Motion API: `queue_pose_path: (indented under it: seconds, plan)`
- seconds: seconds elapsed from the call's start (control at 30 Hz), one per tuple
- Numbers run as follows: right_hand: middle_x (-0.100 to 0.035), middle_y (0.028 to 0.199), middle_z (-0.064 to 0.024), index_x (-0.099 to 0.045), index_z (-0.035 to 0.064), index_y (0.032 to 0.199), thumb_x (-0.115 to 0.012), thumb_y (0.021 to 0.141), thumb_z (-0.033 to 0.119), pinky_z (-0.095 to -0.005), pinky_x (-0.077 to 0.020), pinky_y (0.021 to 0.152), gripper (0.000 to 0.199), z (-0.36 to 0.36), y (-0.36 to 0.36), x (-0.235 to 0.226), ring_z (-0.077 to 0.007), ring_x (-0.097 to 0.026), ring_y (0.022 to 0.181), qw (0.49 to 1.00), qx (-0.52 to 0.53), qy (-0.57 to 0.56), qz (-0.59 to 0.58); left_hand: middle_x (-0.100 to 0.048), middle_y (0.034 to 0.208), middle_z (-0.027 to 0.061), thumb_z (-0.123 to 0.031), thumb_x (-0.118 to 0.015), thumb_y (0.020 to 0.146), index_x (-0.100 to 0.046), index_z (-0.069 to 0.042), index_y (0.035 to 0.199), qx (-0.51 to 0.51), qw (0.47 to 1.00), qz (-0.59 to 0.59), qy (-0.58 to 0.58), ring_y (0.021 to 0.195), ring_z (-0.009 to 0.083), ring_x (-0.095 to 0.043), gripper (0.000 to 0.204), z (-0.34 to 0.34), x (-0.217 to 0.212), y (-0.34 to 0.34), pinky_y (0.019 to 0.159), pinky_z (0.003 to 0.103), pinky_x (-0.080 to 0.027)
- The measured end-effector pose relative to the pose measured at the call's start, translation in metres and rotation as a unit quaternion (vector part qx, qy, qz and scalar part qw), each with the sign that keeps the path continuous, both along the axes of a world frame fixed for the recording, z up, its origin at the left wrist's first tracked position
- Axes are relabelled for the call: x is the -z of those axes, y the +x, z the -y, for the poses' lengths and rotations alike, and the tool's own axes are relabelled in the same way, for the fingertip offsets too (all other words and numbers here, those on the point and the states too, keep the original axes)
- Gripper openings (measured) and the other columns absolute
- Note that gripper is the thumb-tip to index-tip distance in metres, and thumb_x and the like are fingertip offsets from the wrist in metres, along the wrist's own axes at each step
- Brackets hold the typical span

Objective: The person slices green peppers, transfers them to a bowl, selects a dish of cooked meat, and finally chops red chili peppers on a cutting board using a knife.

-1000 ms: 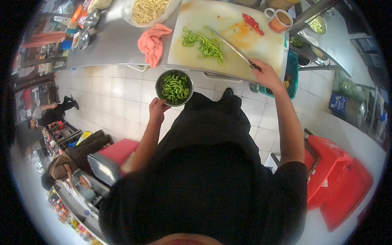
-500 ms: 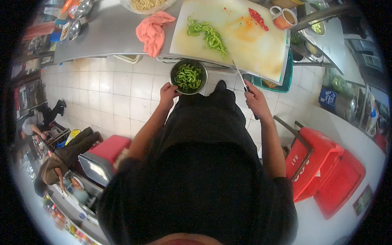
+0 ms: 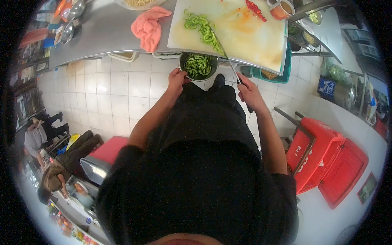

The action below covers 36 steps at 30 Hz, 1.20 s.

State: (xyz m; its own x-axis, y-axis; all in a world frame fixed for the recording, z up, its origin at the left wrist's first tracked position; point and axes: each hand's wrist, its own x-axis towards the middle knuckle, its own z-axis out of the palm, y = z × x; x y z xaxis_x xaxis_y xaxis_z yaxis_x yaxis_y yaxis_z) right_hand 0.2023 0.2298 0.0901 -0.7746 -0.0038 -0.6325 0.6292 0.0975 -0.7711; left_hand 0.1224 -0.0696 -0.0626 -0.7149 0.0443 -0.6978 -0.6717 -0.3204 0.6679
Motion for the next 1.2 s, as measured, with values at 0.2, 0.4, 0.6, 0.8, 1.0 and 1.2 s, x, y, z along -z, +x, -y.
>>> queue_pose_path:
  seconds: [0.2,0.4,0.6,0.8,1.0,1.2]
  plan:
    - [-0.053,0.08,0.0026,-0.049,0.0083,0.148,-0.048,0.094,0.008,-0.0237,-0.0414,0.062,0.054,0.016,0.029,-0.008,-0.0071,-0.048,0.068,0.998,-0.026,-0.009,0.056,-0.063,0.08,0.0114,0.002,-0.058,0.086,-0.053,-0.002,0.079,-0.004,1.0,-0.003,0.008,0.067,0.0232,-0.069,0.01,0.005,0.008,-0.001,0.061,0.037,-0.065]
    - [-0.047,0.071,0.0044,-0.049,0.0074,0.148,-0.05,0.096,0.007,-0.0226,-0.0379,0.053,0.053,0.028,0.04,-0.027,-0.0056,-0.045,0.059,0.998,-0.047,-0.017,0.025,-0.063,0.081,0.0124,0.003,-0.058,0.086,-0.053,-0.002,0.079,-0.011,1.0,0.011,0.022,0.066,0.0242,-0.07,0.01,0.004,-0.002,-0.002,0.06,0.037,-0.065]
    - [-0.052,0.081,0.003,-0.053,0.0054,0.144,-0.051,0.094,0.008,-0.0222,-0.041,0.058,0.05,-0.004,0.028,-0.03,-0.0055,-0.049,0.065,0.999,-0.028,-0.002,0.016,-0.066,0.087,0.0153,0.002,-0.058,0.087,-0.055,-0.001,0.085,-0.015,1.0,0.015,0.011,0.072,0.0274,-0.07,0.004,0.007,0.001,-0.006,0.063,0.039,-0.064]
    - [-0.049,0.073,0.0025,-0.054,0.0054,0.143,-0.052,0.095,0.011,-0.0239,-0.039,0.051,0.048,-0.033,-0.069,-0.004,-0.0075,-0.045,0.057,0.997,-0.008,0.072,-0.035,-0.065,0.084,0.0151,0.003,-0.058,0.086,-0.053,-0.001,0.079,-0.035,0.999,0.002,0.005,0.068,0.028,-0.07,0.009,0.012,0.004,-0.011,0.061,0.039,-0.065]
    - [-0.048,0.068,0.0023,-0.053,0.0075,0.145,-0.05,0.094,0.011,-0.0245,-0.0379,0.049,0.051,-0.028,-0.105,-0.004,-0.0079,-0.045,0.054,0.988,-0.096,0.121,-0.027,-0.063,0.079,0.0143,0.004,-0.058,0.085,-0.052,-0.002,0.075,-0.053,0.998,0.002,0.017,0.064,0.0273,-0.07,0.013,0.015,0.003,-0.011,0.057,0.038,-0.064]
    - [-0.049,0.071,0.0029,-0.054,0.0112,0.145,-0.052,0.094,0.013,-0.0242,-0.0407,0.053,0.052,-0.011,-0.054,-0.005,-0.0075,-0.045,0.056,0.986,-0.119,0.114,-0.017,-0.066,0.093,0.0157,0.001,-0.058,0.087,-0.056,0.0,0.087,-0.037,0.999,0.015,0.007,0.079,0.0291,-0.07,0.002,0.019,0.004,-0.007,0.069,0.043,-0.064]
